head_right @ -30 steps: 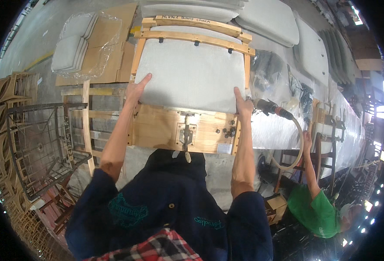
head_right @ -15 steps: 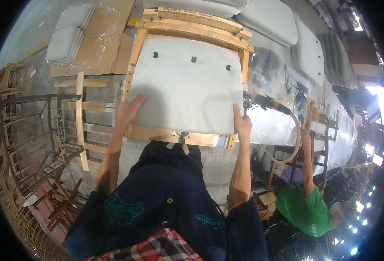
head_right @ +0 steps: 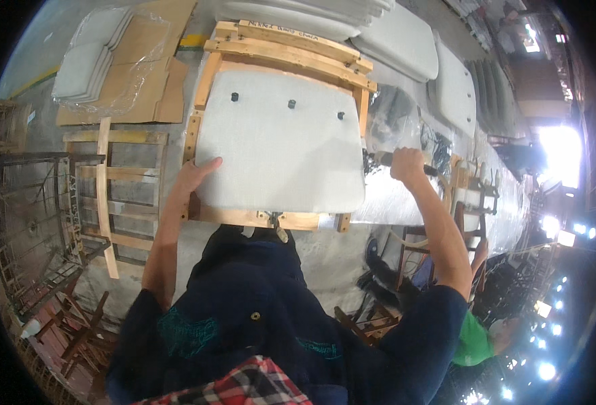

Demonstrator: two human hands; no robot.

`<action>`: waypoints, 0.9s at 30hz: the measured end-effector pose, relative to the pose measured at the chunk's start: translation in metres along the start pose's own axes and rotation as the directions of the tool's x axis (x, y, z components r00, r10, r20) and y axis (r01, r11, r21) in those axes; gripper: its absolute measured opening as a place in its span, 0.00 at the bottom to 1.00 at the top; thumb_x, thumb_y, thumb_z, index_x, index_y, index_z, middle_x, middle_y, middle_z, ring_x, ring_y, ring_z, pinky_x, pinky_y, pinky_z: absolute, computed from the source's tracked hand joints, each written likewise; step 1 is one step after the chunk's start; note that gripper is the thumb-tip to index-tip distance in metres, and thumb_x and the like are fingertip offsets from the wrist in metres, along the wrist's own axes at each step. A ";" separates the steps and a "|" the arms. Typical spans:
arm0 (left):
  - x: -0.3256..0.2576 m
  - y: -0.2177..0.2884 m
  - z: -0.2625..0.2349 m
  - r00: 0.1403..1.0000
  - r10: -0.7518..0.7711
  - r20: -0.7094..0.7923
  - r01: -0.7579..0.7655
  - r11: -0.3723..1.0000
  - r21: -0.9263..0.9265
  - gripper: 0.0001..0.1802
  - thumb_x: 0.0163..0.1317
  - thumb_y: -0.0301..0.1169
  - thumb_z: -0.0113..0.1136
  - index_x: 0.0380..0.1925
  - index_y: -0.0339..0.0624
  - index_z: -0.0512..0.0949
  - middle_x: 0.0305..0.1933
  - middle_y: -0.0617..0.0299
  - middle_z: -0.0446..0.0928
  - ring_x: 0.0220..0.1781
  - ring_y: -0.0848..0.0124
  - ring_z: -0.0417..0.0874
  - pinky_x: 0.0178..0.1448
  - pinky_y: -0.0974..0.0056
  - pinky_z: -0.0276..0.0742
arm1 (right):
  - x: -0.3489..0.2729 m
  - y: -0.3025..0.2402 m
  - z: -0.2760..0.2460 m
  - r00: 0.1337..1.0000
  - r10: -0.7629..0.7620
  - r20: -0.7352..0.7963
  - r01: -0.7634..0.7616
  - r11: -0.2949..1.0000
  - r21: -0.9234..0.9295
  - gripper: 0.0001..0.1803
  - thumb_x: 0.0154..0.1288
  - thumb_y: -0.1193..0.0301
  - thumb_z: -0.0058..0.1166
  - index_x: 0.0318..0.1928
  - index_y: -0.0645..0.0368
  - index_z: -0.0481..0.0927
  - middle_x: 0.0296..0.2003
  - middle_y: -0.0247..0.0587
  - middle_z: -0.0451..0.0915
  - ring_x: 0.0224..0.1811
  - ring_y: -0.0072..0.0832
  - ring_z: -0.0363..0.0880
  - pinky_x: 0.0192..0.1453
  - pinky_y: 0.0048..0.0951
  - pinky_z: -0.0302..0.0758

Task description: The person picks up a white cushioned seat, places it on a wooden chair frame, and secures it using a pneumatic drill and screws. The person repeats this process for a second seat, aligning and fastening each cushion to its frame.

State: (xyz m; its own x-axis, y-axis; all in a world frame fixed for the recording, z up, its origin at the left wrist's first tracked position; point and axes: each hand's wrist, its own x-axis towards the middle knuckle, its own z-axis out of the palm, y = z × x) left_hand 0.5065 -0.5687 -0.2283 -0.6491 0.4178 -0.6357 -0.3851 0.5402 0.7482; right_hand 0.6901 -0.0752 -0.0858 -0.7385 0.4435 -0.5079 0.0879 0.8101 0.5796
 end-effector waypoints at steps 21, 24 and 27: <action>-0.027 0.057 -0.001 0.926 0.126 0.356 0.023 0.922 -0.386 0.36 0.54 0.36 0.71 0.62 0.31 0.73 0.54 0.49 0.79 0.56 0.59 0.82 0.56 0.54 0.80 | -0.055 -0.144 -0.093 0.916 -0.018 0.400 -0.299 -0.697 0.652 0.25 0.73 0.48 0.53 0.54 0.57 0.72 0.24 0.33 0.70 0.15 0.19 0.66 0.12 0.21 0.58; -0.077 0.072 0.026 0.946 0.183 0.269 0.029 0.777 -0.628 0.42 0.51 0.31 0.78 0.64 0.28 0.69 0.54 0.47 0.80 0.54 0.59 0.83 0.54 0.57 0.80 | -0.042 -0.153 -0.097 0.945 0.092 0.315 -0.196 -0.609 0.768 0.28 0.75 0.54 0.51 0.68 0.55 0.69 0.26 0.34 0.70 0.16 0.18 0.65 0.13 0.22 0.61; -0.097 0.069 0.039 0.954 0.203 0.219 -0.015 0.766 -0.643 0.40 0.52 0.32 0.78 0.63 0.28 0.71 0.53 0.47 0.80 0.54 0.59 0.83 0.57 0.56 0.79 | -0.039 -0.161 -0.100 0.952 0.122 0.282 -0.154 -0.605 0.781 0.31 0.75 0.58 0.50 0.74 0.53 0.66 0.27 0.34 0.71 0.16 0.17 0.65 0.14 0.22 0.60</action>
State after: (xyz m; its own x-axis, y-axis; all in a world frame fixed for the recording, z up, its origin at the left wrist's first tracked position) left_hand 0.5684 -0.5435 -0.1226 -0.5539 0.6684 -0.4964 -0.7069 -0.0625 0.7046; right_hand 0.6384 -0.2614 -0.0956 -0.5034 0.6293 -0.5920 0.5828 -0.2586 -0.7704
